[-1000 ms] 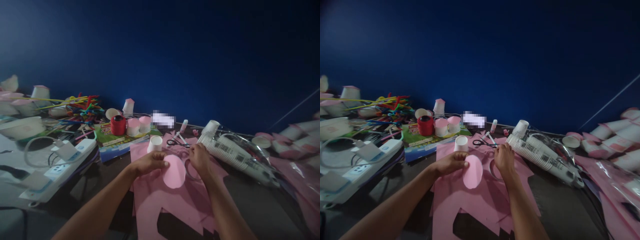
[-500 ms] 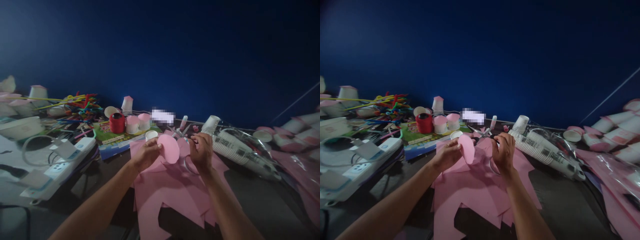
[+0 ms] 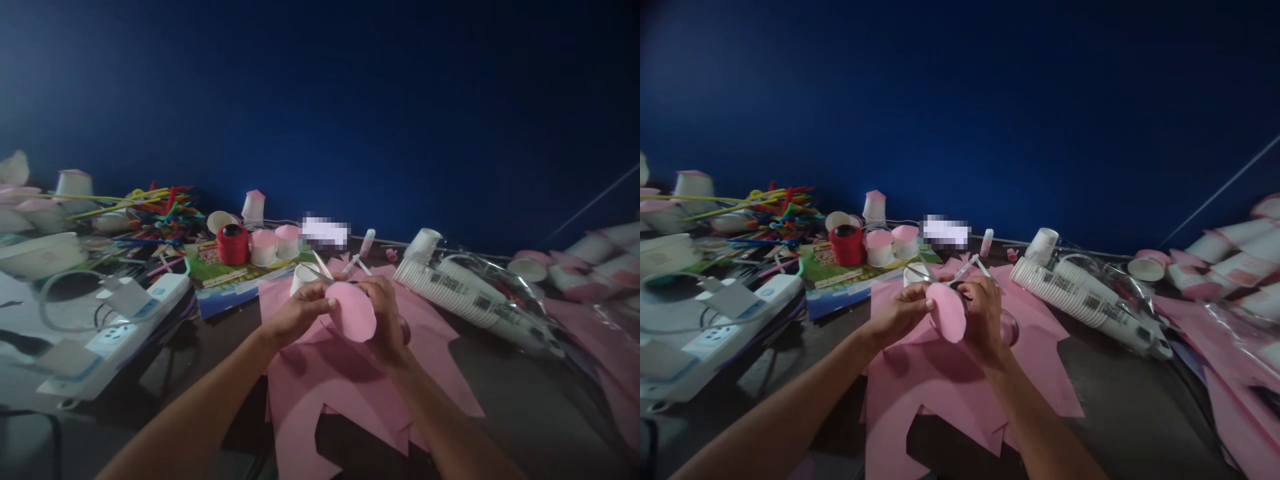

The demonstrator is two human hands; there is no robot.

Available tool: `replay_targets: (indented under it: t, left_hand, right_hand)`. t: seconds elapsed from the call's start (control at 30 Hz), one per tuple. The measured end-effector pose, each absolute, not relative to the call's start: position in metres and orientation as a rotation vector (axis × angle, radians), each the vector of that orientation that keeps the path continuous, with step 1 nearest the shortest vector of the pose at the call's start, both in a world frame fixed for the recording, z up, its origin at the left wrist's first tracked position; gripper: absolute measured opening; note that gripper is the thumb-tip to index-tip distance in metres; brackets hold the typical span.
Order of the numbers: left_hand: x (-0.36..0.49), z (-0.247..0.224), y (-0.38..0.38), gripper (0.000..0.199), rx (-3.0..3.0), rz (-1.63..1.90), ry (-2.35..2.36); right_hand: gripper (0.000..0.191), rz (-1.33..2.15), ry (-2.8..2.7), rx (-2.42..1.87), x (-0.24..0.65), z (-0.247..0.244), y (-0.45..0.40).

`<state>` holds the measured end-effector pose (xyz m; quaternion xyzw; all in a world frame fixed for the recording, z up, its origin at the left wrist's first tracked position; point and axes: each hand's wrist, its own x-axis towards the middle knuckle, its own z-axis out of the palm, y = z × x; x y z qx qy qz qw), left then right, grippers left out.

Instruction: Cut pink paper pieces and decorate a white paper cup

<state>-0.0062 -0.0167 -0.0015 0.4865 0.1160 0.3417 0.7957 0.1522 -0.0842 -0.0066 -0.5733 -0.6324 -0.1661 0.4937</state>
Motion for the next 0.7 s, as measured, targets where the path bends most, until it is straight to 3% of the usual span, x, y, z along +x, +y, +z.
replay_targets:
  t: [0.17, 0.33, 0.47, 0.53, 0.7]
  left_hand:
    - [-0.009, 0.003, -0.017, 0.019, 1.051, 0.715, 0.273]
    - [-0.009, 0.009, -0.019, 0.02, 0.988, 0.732, 0.296]
    - [-0.007, 0.008, -0.021, 0.02, 0.976, 0.721, 0.318]
    - [-0.006, 0.006, -0.021, 0.019, 0.986, 0.714, 0.318]
    - [-0.003, 0.003, -0.021, 0.022, 1.001, 0.783, 0.399]
  right_hand:
    - [0.002, -0.345, -1.631, -1.42, 0.143, 0.004, -0.097]
    - [0.048, -0.075, -1.745, -1.4, 0.143, 0.013, -0.104]
    - [0.064, 0.206, -1.774, -1.428, 0.147, 0.014, -0.104]
    - [0.064, 0.352, -1.727, -1.403, 0.151, 0.015, -0.101]
    - [0.035, 0.767, -1.2, -1.192, 0.165, 0.011, -0.088]
